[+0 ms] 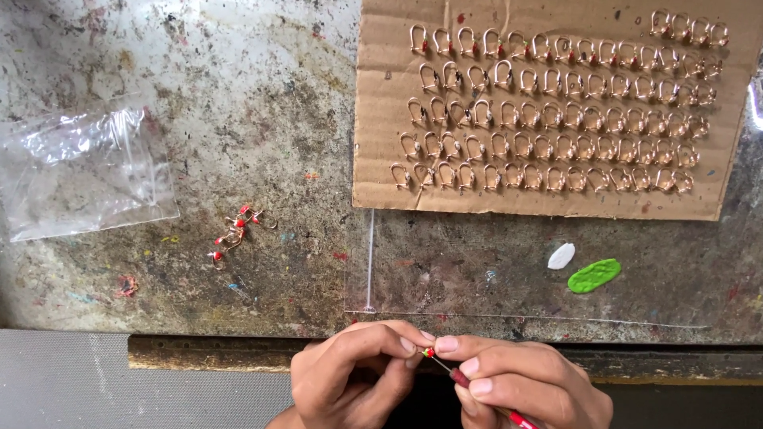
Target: Applying enamel paint to small jewelry components using a fine-tipped stylus on a workbench.
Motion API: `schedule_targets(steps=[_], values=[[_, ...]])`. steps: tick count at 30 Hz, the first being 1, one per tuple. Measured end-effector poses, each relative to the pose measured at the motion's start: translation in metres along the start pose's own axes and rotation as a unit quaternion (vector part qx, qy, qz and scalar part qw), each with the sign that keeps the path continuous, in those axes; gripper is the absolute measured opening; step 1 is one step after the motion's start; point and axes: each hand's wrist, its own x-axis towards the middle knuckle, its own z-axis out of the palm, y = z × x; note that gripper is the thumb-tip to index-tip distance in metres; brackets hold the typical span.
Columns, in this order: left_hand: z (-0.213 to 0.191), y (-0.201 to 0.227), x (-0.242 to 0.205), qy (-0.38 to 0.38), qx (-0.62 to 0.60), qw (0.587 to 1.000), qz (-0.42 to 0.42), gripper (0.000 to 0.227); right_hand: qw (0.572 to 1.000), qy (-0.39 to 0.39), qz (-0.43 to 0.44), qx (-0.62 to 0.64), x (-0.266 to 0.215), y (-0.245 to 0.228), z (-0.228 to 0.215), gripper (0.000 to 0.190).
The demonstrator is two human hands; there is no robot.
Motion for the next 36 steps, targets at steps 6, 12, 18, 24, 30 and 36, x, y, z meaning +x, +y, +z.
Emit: schedule_targets(steps=[6, 12, 18, 24, 30, 36], values=[[0.000, 0.001, -0.001, 0.003, 0.004, 1.000, -0.006, 0.008, 1.000, -0.016, 0.002, -0.002, 0.000, 0.000, -0.003, 0.007], [0.001, 0.001, 0.001, 0.003, -0.004, 1.000, -0.006, 0.009, 1.000, -0.022, 0.013, 0.011, -0.001, 0.000, -0.005, 0.007], [0.000, 0.003, 0.000, 0.001, 0.007, 1.000, -0.004, 0.008, 0.999, -0.012, -0.013, 0.035, -0.010, 0.007, -0.011, 0.018], [0.003, 0.008, 0.003, 0.011, 0.038, 0.999, 0.004, 0.010, 0.994, 0.031, -0.052, -0.095, 0.001, 0.013, -0.035, 0.007], [0.010, 0.012, 0.004, 0.019, 0.080, 0.997, 0.010, 0.006, 0.964, 0.099, -0.176, -0.174, 0.049, 0.049, -0.067, 0.014], [0.010, 0.021, 0.010, -0.006, 0.079, 0.996, -0.030, 0.011, 0.957, 0.044, -0.180, -0.223, 0.065, 0.037, -0.066, 0.011]])
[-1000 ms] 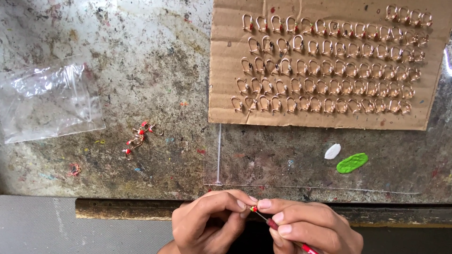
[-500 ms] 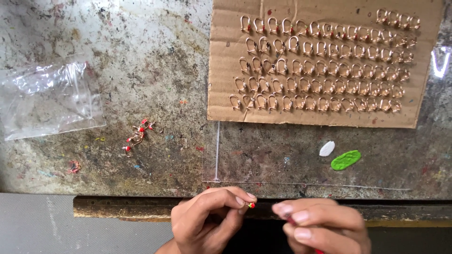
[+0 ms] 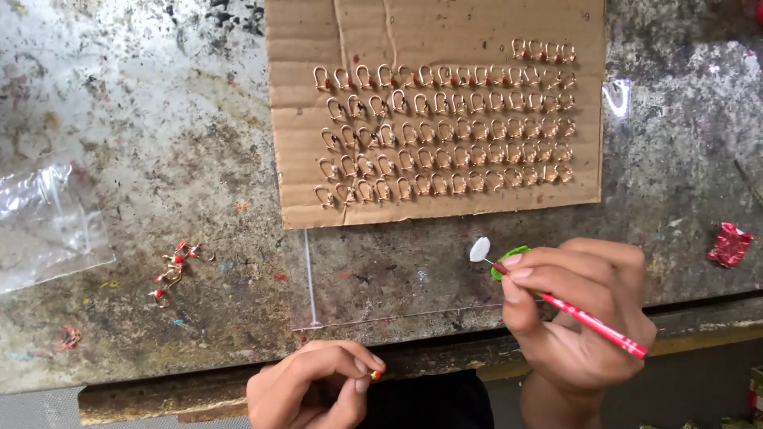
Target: Applying enamel paint to small jewelry components using a fine-tipped stylus on a workbench.
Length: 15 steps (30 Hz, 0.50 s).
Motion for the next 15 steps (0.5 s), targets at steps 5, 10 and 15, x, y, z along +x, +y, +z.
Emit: schedule_targets(steps=[5, 10, 15], values=[[0.001, -0.002, 0.003, 0.009, -0.049, 0.999, 0.005, 0.010, 1.000, -0.014, 0.010, -0.003, 0.002, -0.004, 0.002, 0.010], [-0.004, -0.005, 0.001, 0.013, -0.104, 0.994, -0.015, 0.008, 1.000, 0.008, -0.001, 0.016, -0.011, 0.001, 0.006, 0.010], [-0.019, -0.011, 0.001, -0.069, -0.172, 0.982, -0.022, 0.004, 0.968, -0.075, 0.072, 0.230, -0.039, -0.004, -0.019, 0.020]])
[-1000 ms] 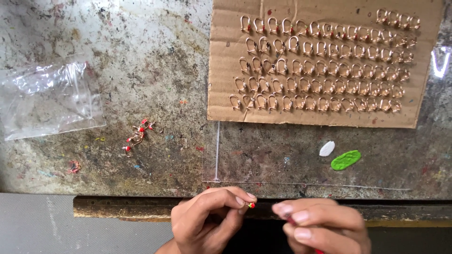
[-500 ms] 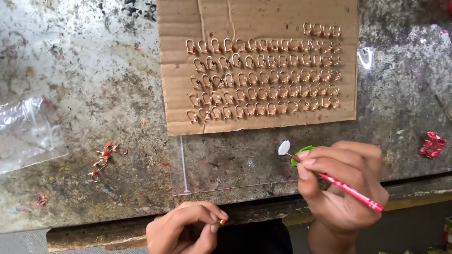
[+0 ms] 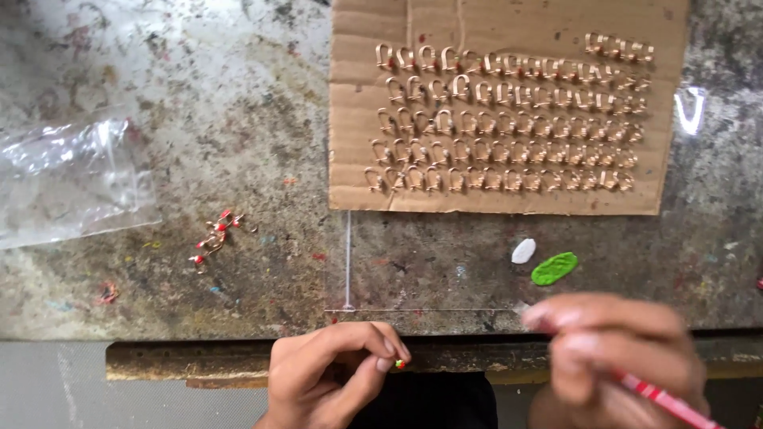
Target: Applying enamel paint to small jewelry components using a fine-tipped stylus on a workbench.
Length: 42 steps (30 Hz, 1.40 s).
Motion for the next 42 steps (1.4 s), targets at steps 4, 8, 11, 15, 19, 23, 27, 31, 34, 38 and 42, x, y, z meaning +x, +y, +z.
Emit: schedule_targets(steps=[4, 8, 11, 15, 19, 23, 27, 31, 34, 38, 42], values=[[-0.005, 0.003, 0.002, -0.015, -0.006, 1.000, -0.011, 0.002, 0.990, -0.086, 0.068, 0.087, 0.013, -0.039, 0.033, 0.010], [-0.008, 0.004, 0.003, -0.038, 0.006, 0.999, -0.016, 0.003, 0.992, -0.052, 0.065, 0.096, 0.016, -0.045, 0.057, 0.011], [-0.010, 0.004, 0.003, -0.039, 0.006, 0.999, -0.016, 0.003, 0.992, -0.065, 0.086, 0.068, 0.015, -0.047, 0.058, 0.011], [-0.013, 0.002, 0.002, -0.048, 0.015, 0.999, -0.022, 0.003, 0.991, -0.112, 0.075, 0.014, 0.013, -0.042, 0.054, 0.008], [-0.014, 0.000, 0.002, -0.042, 0.024, 0.999, -0.017, 0.004, 0.991, -0.106, 0.079, 0.000, 0.011, -0.041, 0.056, 0.007], [-0.015, -0.001, 0.002, -0.042, 0.021, 0.999, -0.012, 0.005, 0.989, -0.125, 0.077, -0.014, 0.012, -0.041, 0.054, 0.007], [-0.015, -0.003, 0.000, -0.045, 0.025, 0.999, -0.016, 0.005, 0.993, -0.089, 0.075, -0.021, 0.009, -0.041, 0.061, 0.009], [-0.015, -0.004, 0.000, -0.043, 0.028, 0.998, -0.019, 0.005, 0.992, -0.094, 0.078, -0.023, 0.010, -0.043, 0.061, 0.008], [-0.015, -0.004, 0.000, -0.039, 0.032, 0.999, -0.012, 0.005, 0.992, -0.096, 0.077, -0.025, 0.011, -0.043, 0.061, 0.009], [-0.015, -0.004, 0.000, -0.038, 0.036, 0.999, -0.015, 0.005, 0.992, -0.097, 0.083, -0.017, 0.011, -0.042, 0.060, 0.010], [-0.015, -0.004, 0.000, -0.038, 0.026, 0.999, -0.016, 0.005, 0.990, -0.109, 0.094, -0.002, 0.011, -0.043, 0.057, 0.011]])
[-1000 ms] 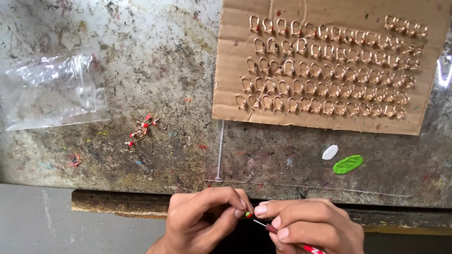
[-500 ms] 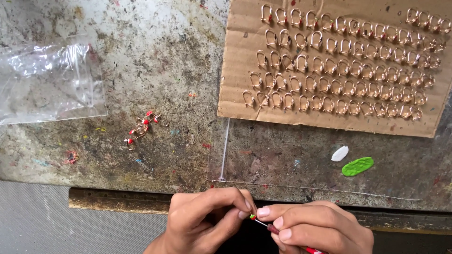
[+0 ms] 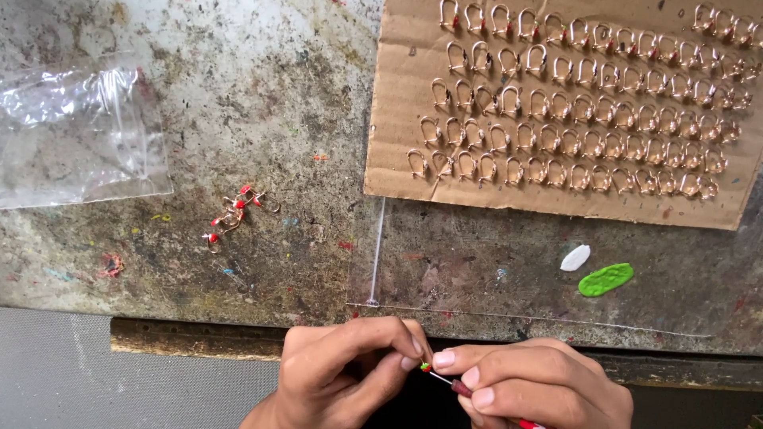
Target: Applying enamel paint to small jewelry components using a fine-tipped stylus on a workbench.
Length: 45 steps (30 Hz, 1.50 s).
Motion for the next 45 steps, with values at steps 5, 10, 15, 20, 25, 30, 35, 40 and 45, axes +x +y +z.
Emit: schedule_targets(steps=[5, 10, 15, 20, 25, 30, 35, 40, 45], values=[[-0.001, 0.000, 0.001, -0.003, -0.001, 1.000, 0.003, 0.005, 1.000, 0.017, 0.002, -0.013, 0.000, 0.000, 0.004, 0.015], [-0.001, -0.003, -0.001, -0.005, -0.004, 1.000, 0.008, 0.006, 1.000, 0.013, -0.002, -0.020, -0.001, 0.001, 0.004, 0.016], [-0.001, -0.004, -0.002, -0.005, -0.007, 1.000, 0.008, 0.007, 1.000, 0.009, -0.002, -0.012, -0.001, 0.002, 0.004, 0.014], [-0.001, -0.003, -0.002, -0.006, -0.009, 1.000, 0.008, 0.008, 1.000, 0.008, -0.003, -0.015, -0.001, 0.002, 0.004, 0.012], [-0.001, -0.003, -0.001, -0.009, -0.007, 1.000, 0.006, 0.007, 1.000, 0.008, 0.007, -0.007, -0.001, 0.000, 0.004, 0.014], [-0.002, -0.003, -0.002, -0.015, -0.017, 1.000, 0.001, 0.007, 1.000, 0.016, 0.014, -0.004, -0.001, -0.001, 0.005, 0.015], [-0.002, -0.003, -0.001, -0.012, -0.015, 1.000, 0.004, 0.005, 1.000, 0.022, 0.007, -0.004, -0.004, 0.003, 0.006, 0.015], [-0.003, 0.002, 0.000, -0.021, -0.006, 1.000, 0.008, 0.005, 0.997, 0.053, 0.017, 0.059, -0.009, 0.003, 0.009, 0.016], [0.000, 0.008, -0.002, -0.022, -0.003, 1.000, 0.004, 0.006, 0.985, 0.133, -0.047, 0.095, -0.013, 0.010, 0.021, 0.011]])
